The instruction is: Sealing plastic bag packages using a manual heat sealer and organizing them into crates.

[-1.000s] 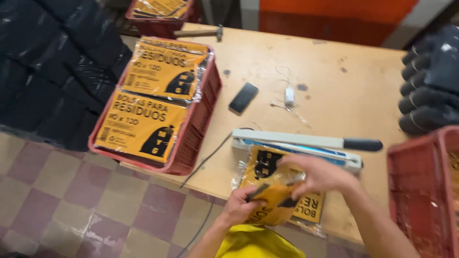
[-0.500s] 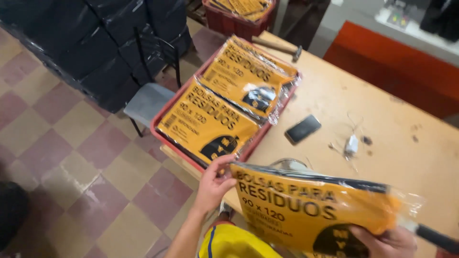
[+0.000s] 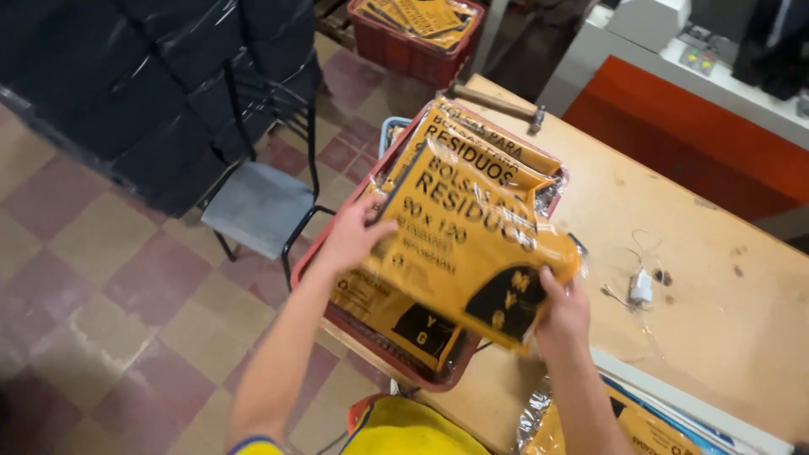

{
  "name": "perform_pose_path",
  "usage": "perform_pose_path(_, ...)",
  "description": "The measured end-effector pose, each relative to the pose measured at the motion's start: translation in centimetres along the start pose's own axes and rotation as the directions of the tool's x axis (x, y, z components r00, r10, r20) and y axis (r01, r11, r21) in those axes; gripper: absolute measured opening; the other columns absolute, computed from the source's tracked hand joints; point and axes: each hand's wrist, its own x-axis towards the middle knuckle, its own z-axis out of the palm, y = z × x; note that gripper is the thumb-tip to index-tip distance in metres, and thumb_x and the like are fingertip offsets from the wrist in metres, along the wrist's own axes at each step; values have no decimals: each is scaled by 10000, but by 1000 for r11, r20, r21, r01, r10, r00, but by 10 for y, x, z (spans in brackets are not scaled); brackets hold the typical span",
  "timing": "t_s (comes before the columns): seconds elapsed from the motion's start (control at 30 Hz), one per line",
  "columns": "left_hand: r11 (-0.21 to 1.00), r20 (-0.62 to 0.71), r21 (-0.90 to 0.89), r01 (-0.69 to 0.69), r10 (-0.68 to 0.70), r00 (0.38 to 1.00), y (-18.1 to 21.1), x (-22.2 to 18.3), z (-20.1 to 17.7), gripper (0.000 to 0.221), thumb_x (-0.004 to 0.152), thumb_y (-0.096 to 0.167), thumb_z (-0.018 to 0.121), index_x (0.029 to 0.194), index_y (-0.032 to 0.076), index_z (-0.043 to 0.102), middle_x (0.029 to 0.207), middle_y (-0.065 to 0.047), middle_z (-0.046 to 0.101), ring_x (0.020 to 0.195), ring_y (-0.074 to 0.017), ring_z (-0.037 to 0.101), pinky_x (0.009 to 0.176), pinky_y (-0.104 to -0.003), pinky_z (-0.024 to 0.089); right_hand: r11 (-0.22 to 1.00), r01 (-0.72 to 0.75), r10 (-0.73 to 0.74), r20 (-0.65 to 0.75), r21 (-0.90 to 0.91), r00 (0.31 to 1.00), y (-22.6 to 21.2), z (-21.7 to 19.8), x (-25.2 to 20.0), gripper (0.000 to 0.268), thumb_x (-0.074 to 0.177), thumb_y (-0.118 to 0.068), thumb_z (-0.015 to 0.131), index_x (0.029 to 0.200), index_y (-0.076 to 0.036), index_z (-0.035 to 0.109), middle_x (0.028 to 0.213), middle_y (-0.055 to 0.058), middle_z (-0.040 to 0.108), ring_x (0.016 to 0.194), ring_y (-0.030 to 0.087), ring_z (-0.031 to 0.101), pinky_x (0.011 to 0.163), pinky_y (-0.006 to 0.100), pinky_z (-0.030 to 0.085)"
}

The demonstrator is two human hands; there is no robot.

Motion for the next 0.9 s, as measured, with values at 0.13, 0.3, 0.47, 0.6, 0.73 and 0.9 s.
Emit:
perform_pose_path(0.13,932,-200,-117,-343,316,927,-30,122,-1,442,824,140,798,1251,178,688,1125,-140,749,1036,-212,710,900,-360,572,982,188,-188,107,11,976,0,34,95,401,948,-114,743,1336,-134,645,1201,99,686,1067,281,693,948,520,576)
perform_pose_path(0.3,948,-251,173,-269,306,918,-79,208,18,454,796,231,812,1232,216,685,1225,-78,715,1216,-257,642,1043,-411,520,970,163,-181,-86,-180,980,55,-20,207,326,913,-10,692,1225,-89,640,1098,71,617,977,217,650,868,420,587)
perform_pose_path(0.47,914,-338,105,-393,404,850,-63,158,21,423,790,49,785,1204,104,715,1113,-146,710,1056,-331,698,920,-407,576,987,94,-101,-44,-133,994,52,-30,161,345,879,-32,762,1203,-75,652,1048,123,678,782,233,713,664,351,641)
perform_pose_path(0.6,893,-400,21,-450,419,815,-113,214,6,430,762,-77,740,1153,103,746,1000,-109,731,954,-277,714,888,-375,568,938,195,-197,23,-288,980,71,-34,170,367,801,-34,808,1155,-71,718,1014,89,674,816,187,684,690,312,622)
perform_pose_path(0.73,880,-446,109,-462,459,768,-121,215,2,424,759,-66,728,1122,152,753,931,-44,732,883,-202,714,830,-319,566,822,329,-270,191,-465,944,84,-31,182,476,714,-86,804,1185,-133,755,1113,95,736,843,174,729,716,322,638)
perform_pose_path(0.9,703,-462,369,-608,706,536,-85,157,28,348,783,-39,779,1124,8,730,997,-175,663,923,-351,693,823,-376,567,811,446,-306,374,-379,875,71,-67,143,692,751,-128,805,1416,-76,621,1399,204,617,1178,353,658,915,442,595)
